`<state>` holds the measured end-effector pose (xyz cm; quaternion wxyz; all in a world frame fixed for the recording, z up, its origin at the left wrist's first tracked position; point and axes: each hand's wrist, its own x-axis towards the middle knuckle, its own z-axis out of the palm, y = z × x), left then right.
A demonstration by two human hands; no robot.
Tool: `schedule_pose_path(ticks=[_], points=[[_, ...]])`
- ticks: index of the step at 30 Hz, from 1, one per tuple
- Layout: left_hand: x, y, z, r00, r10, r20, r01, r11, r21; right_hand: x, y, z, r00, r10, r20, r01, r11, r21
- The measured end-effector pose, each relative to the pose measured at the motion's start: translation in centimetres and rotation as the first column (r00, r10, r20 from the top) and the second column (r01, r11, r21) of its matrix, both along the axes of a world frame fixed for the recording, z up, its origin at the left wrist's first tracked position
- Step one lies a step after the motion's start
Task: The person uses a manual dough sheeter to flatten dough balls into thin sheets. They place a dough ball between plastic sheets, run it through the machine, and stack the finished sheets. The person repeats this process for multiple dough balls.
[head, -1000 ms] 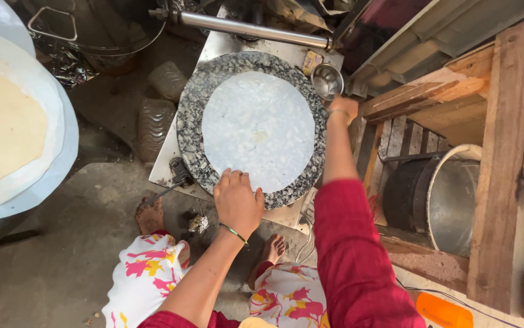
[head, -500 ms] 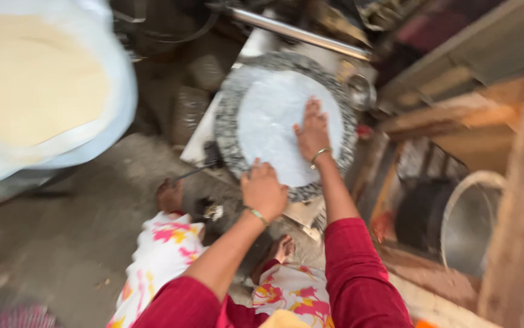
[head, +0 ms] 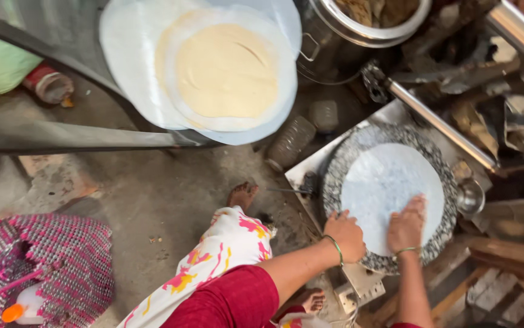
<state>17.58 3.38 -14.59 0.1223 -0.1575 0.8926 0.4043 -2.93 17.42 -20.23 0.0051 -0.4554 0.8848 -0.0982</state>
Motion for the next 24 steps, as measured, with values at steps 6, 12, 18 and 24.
schedule_pose_path(ticks=[6,12,18,24], points=[[0.7,-1.0,0.0,1.0,-0.022,0.012,0.021,0.998,0.056,-1.9,-8.7,0.4,0.99,-0.006,-0.14,0.018,0.997,0.081],[1.3,-2.4,0.7,0.999,-0.052,-0.002,0.052,0.995,0.087,4.0,-23.8,7.2,0.732,0.331,0.595,-0.136,0.927,-0.349],[1.0,-3.8,1.8,0.996,-0.085,0.012,0.082,0.986,0.143,5.9,-43.5,9.1,0.315,0.134,0.939,0.379,0.89,-0.254],[0.5,-3.8,1.7,0.987,-0.006,-0.163,0.043,0.973,0.228,6.1,-51.4,10.2,0.154,0.134,0.979,0.641,0.74,-0.202]])
